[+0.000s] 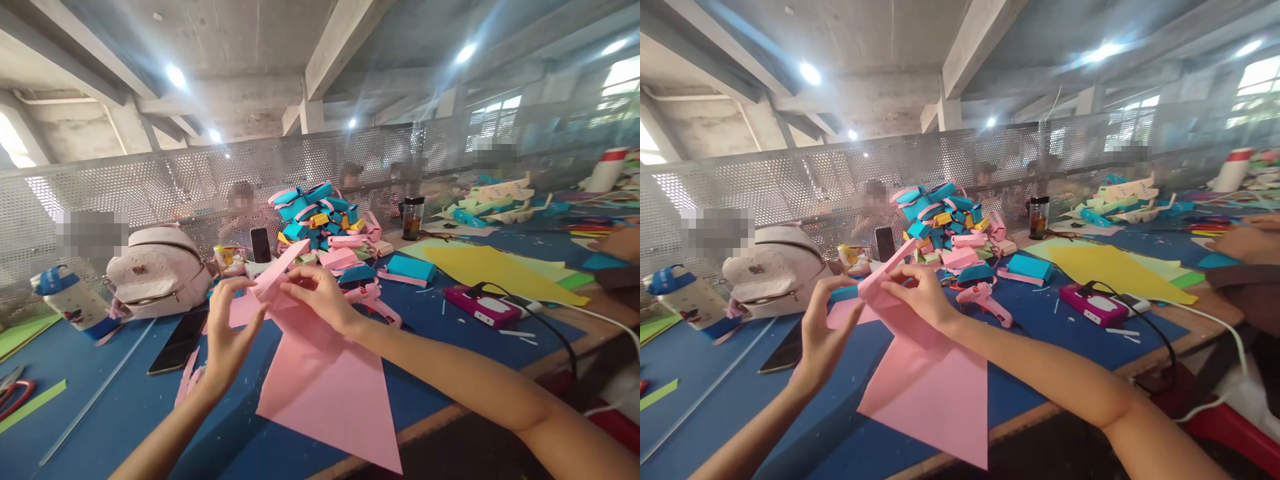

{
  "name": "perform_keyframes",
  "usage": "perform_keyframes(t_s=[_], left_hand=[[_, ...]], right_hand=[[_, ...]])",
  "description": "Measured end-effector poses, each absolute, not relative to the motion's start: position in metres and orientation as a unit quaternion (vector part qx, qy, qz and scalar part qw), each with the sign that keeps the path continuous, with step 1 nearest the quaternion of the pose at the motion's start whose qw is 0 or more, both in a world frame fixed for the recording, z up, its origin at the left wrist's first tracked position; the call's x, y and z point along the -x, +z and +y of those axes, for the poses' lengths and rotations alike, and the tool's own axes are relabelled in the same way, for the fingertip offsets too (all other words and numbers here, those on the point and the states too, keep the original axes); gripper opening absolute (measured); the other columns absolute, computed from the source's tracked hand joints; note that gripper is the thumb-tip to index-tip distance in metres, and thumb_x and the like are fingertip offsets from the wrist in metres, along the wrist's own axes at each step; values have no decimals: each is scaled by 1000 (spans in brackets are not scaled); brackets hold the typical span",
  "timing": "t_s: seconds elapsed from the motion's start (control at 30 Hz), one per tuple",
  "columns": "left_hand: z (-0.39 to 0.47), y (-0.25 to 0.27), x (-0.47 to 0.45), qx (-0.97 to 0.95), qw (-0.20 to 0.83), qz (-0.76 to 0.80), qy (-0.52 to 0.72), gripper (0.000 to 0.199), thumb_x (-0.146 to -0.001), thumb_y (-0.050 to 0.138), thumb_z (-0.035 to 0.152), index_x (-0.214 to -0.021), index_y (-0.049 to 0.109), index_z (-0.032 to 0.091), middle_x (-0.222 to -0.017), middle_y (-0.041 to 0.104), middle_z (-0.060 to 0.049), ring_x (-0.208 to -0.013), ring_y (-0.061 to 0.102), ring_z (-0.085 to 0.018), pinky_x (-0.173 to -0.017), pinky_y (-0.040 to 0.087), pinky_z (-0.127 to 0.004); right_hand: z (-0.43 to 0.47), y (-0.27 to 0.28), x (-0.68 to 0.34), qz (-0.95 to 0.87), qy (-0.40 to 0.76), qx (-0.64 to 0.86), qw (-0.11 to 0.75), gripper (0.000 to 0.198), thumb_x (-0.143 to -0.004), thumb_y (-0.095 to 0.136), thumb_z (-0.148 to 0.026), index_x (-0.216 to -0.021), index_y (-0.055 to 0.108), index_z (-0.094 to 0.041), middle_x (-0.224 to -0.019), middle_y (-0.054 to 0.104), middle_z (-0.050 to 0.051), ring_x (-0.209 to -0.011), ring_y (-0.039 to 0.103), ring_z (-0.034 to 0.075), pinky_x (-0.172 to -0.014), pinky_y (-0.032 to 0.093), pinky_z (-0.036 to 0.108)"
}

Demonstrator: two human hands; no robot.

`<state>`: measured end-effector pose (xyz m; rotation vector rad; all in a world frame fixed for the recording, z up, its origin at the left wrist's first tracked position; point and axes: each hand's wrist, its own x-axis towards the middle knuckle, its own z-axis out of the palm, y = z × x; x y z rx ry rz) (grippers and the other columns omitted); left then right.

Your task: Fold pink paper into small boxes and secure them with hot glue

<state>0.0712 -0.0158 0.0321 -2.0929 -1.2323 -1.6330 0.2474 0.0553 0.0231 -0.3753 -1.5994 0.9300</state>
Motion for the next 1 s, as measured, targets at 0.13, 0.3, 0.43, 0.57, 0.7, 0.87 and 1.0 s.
perform_keyframes(t_s=[0.13, 0.3, 0.43, 0.57, 0.7, 0.87, 1.0], left_hand=[[-24, 12, -76, 697, 83, -425, -571, 26, -83, 71, 29, -104, 58, 23, -106, 60, -4, -107, 56, -23, -96, 43, -38], [-26, 7, -76, 683, 41, -420, -597, 20, -84, 69, 26, -101, 59, 22, -103, 60, -4, -103, 57, -21, -95, 44, -37], [-29, 9, -79, 673, 44, -409, -614, 15, -85, 68, 22, -97, 61, 22, -100, 60, -3, -100, 57, -19, -93, 44, -36], [-32, 12, -83, 667, 44, -401, -626, 11, -85, 67, 20, -94, 62, 22, -98, 60, -2, -99, 58, -19, -92, 45, -34], [-34, 13, -87, 660, 38, -397, -636, 9, -86, 67, 19, -93, 62, 22, -96, 60, -2, -97, 58, -19, -90, 45, -34], [-35, 12, -87, 659, 53, -392, -640, 9, -85, 67, 18, -91, 62, 21, -93, 60, -3, -95, 58, -19, -89, 45, -34], [-36, 12, -88, 658, 50, -392, -641, 8, -85, 67, 18, -89, 62, 21, -92, 60, -2, -93, 58, -18, -88, 46, -34]], right_hand=[[42, 15, -244, -662, 423, 166, 596, 11, -78, 75, -29, -79, 71, -19, -78, 70, 1, -73, 63, 14, -68, 49, 26], [33, 9, -241, -647, 439, 176, 597, 14, -76, 75, -33, -75, 70, -20, -75, 70, 1, -65, 61, 13, -61, 48, 27], [30, 8, -241, -646, 441, 170, 599, 13, -75, 76, -32, -73, 70, -21, -73, 71, 0, -62, 60, 12, -59, 49, 26], [28, 7, -240, -637, 449, 172, 602, 12, -73, 79, -31, -73, 72, -21, -73, 72, 0, -65, 63, 14, -62, 50, 27], [27, 6, -240, -629, 458, 168, 605, 12, -73, 79, -32, -73, 73, -22, -73, 72, 0, -68, 65, 15, -64, 52, 28], [24, 7, -241, -629, 466, 164, 600, 12, -74, 79, -31, -74, 72, -22, -73, 72, -1, -66, 65, 14, -63, 51, 27], [24, 8, -242, -631, 474, 163, 592, 13, -75, 79, -32, -74, 72, -21, -75, 72, 0, -68, 66, 14, -66, 51, 27]])
